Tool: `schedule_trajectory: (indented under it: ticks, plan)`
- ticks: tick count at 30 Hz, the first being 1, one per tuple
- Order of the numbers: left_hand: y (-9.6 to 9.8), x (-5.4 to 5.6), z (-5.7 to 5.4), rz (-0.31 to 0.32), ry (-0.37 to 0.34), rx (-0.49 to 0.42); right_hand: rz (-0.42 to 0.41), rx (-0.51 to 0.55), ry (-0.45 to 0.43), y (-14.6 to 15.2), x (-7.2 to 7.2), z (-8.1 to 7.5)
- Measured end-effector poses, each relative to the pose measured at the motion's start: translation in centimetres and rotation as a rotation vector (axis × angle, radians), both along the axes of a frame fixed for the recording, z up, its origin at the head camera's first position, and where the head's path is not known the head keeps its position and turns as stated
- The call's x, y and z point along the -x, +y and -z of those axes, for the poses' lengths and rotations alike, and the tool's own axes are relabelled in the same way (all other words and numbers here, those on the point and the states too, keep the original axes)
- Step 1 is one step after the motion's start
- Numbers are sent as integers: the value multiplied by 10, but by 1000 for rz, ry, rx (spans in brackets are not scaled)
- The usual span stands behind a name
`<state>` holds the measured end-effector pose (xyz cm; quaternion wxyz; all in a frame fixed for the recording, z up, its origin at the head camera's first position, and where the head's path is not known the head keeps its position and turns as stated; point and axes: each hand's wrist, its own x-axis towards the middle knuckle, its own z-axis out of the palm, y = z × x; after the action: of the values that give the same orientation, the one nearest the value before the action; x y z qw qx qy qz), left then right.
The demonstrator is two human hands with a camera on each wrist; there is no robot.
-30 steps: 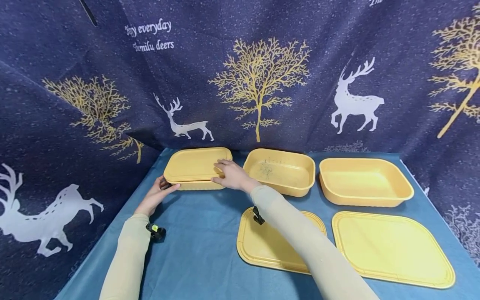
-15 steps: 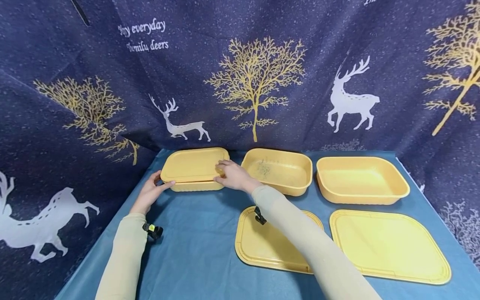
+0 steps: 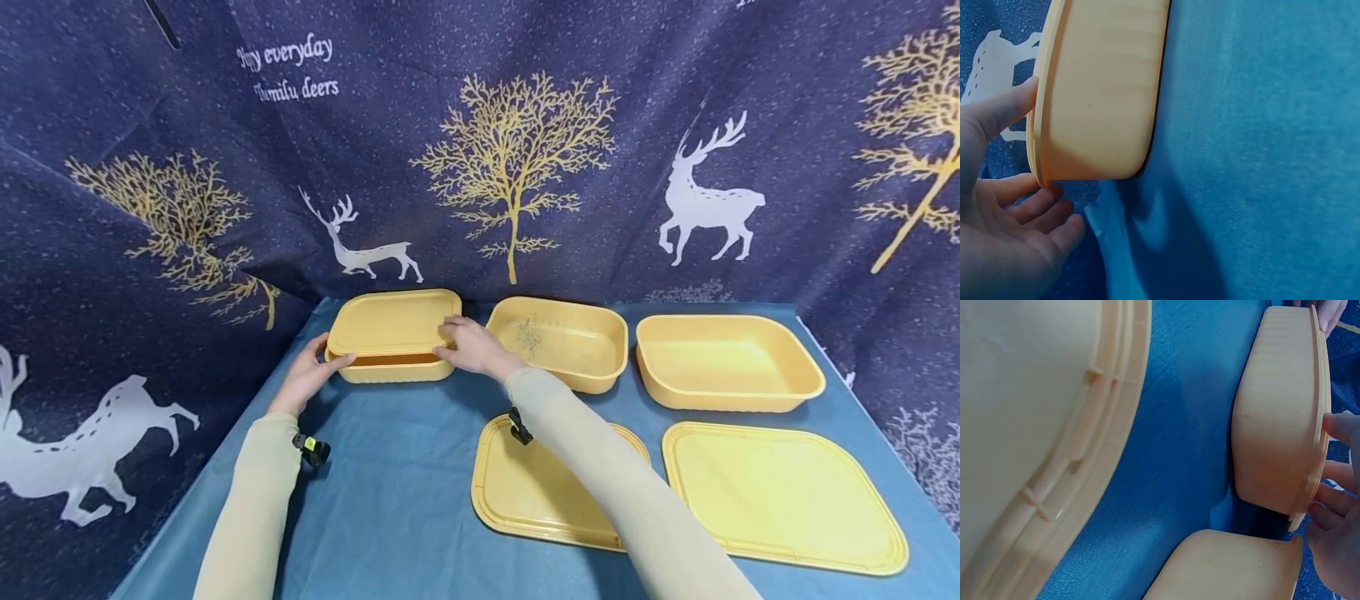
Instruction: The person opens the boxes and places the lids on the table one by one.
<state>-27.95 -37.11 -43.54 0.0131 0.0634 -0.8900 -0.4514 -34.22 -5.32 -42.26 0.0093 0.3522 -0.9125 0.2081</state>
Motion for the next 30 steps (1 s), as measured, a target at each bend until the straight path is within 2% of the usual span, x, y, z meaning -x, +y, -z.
schedule_trajectory:
  ticks: [10,17,19,23,30]
  plan:
    - [-1,9,-2,25,-23,-21,30,-26,-32,-2,1,-1]
    - [-1,13,-2,35,-6,-17,34,-26,-26,-4,3,-1]
    - [0,13,-3,30,-14,17,32,-21,-20,-3,4,0]
    - [0,13,-6,24,-26,139,23,-20,0,-2,5,0]
    - [4,15,-10,82,51,270,11,-54,15,-3,5,1]
